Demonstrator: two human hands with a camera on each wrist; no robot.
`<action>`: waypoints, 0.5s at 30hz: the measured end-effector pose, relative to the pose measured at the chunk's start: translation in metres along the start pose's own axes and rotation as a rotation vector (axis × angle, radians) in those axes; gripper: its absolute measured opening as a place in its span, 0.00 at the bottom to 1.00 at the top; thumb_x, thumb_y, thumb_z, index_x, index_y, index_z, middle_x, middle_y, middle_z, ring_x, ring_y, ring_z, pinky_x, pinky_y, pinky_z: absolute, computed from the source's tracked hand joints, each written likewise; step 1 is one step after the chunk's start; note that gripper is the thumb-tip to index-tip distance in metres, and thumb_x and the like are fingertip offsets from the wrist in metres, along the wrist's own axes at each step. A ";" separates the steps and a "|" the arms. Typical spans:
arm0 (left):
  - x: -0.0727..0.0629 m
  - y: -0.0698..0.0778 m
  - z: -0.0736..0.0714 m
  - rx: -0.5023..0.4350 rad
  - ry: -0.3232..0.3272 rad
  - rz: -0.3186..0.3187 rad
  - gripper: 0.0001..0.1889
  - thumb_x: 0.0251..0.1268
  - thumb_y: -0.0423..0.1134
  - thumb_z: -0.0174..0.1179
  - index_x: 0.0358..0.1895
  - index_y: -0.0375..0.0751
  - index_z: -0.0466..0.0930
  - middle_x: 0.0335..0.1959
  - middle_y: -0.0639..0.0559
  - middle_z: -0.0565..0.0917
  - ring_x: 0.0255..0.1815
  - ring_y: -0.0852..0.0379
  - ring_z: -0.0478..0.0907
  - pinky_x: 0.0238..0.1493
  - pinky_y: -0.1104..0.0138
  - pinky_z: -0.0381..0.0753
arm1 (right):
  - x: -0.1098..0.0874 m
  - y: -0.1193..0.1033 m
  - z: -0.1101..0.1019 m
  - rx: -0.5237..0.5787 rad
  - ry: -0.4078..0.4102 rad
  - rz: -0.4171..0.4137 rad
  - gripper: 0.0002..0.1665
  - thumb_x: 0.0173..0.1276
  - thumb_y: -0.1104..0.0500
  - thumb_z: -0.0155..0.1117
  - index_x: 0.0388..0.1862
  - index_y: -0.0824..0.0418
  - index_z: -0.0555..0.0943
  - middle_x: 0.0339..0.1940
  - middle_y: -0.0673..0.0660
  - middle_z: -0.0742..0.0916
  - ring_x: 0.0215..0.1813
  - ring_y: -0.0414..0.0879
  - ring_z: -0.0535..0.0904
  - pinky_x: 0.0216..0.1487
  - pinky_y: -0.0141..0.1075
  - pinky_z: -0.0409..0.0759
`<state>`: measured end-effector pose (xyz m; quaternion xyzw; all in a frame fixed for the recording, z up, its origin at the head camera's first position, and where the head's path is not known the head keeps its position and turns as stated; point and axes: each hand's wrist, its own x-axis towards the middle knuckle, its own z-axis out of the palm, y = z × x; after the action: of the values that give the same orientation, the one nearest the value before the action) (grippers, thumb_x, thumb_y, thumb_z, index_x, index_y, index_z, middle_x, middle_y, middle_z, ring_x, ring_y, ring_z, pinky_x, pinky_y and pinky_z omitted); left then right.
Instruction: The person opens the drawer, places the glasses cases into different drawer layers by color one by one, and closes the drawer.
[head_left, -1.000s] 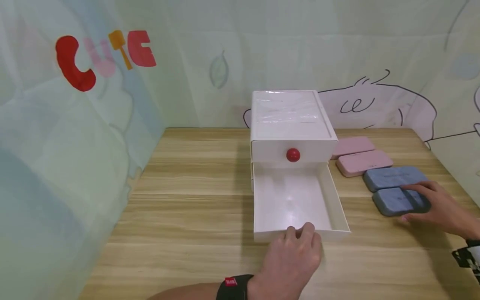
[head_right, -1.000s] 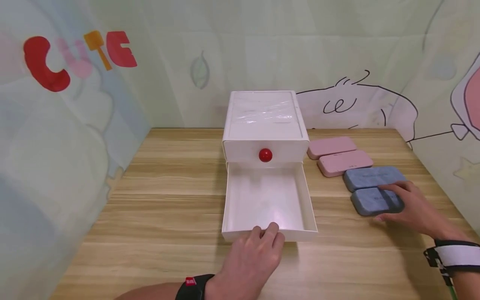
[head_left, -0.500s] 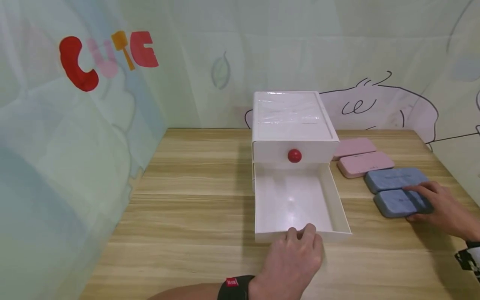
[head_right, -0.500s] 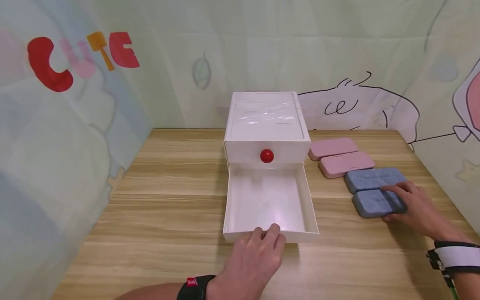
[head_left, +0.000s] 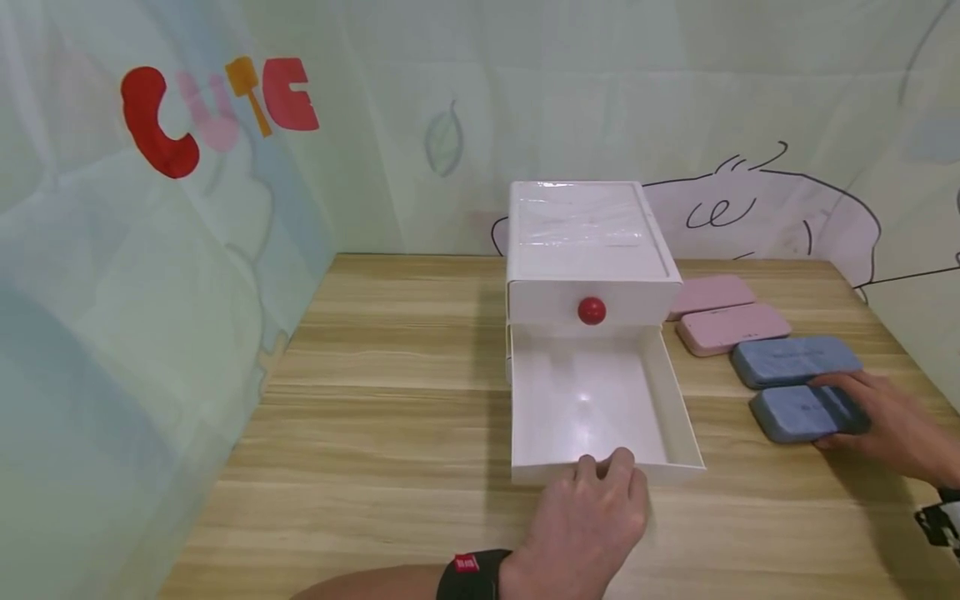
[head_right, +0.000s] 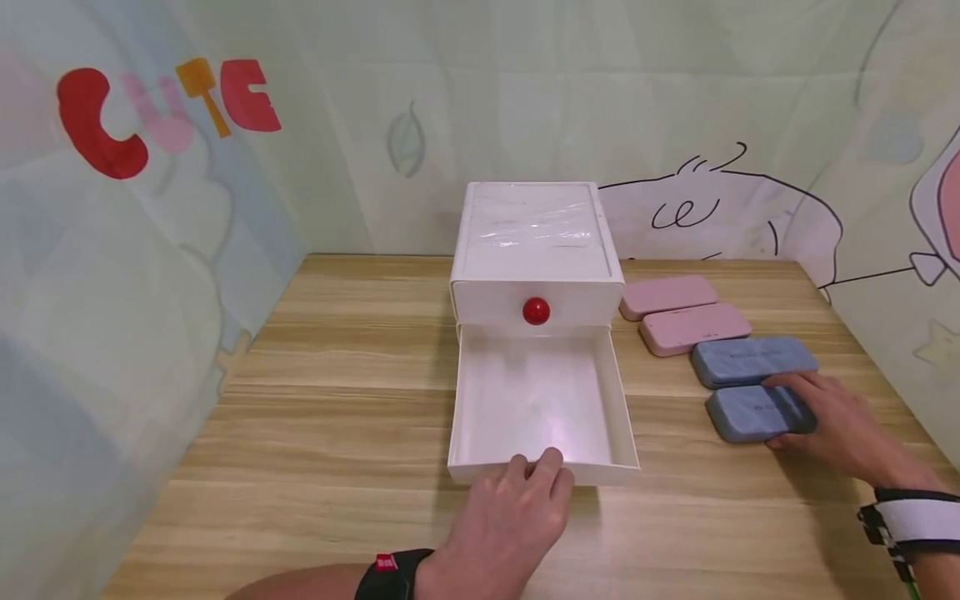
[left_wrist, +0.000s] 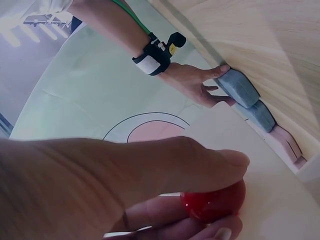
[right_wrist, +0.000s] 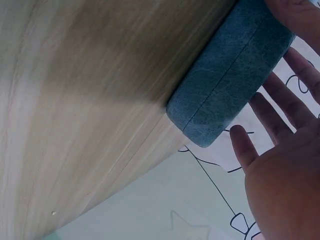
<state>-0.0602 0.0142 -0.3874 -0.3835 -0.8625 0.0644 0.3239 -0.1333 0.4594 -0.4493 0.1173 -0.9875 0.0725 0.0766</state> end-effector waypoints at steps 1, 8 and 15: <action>0.000 0.000 0.000 0.001 0.004 -0.001 0.05 0.56 0.37 0.67 0.26 0.50 0.81 0.27 0.59 0.73 0.18 0.65 0.71 0.16 0.77 0.68 | 0.000 0.001 0.000 0.004 -0.002 -0.006 0.48 0.35 0.57 0.89 0.57 0.64 0.74 0.55 0.76 0.78 0.53 0.73 0.73 0.47 0.66 0.68; -0.001 0.001 0.001 0.003 0.013 -0.010 0.04 0.54 0.37 0.66 0.27 0.49 0.82 0.28 0.58 0.75 0.19 0.64 0.73 0.17 0.77 0.71 | -0.002 0.001 0.001 0.016 0.006 -0.057 0.47 0.37 0.61 0.88 0.58 0.62 0.74 0.56 0.74 0.79 0.54 0.72 0.73 0.47 0.66 0.69; 0.000 0.001 0.000 0.002 0.017 -0.008 0.04 0.54 0.37 0.68 0.26 0.49 0.82 0.28 0.58 0.75 0.19 0.65 0.73 0.17 0.77 0.71 | -0.005 -0.002 0.001 0.000 0.014 -0.067 0.46 0.38 0.60 0.87 0.59 0.61 0.76 0.57 0.72 0.78 0.56 0.71 0.74 0.44 0.68 0.71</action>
<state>-0.0594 0.0151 -0.3881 -0.3804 -0.8611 0.0610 0.3318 -0.1282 0.4580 -0.4513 0.1500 -0.9824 0.0707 0.0860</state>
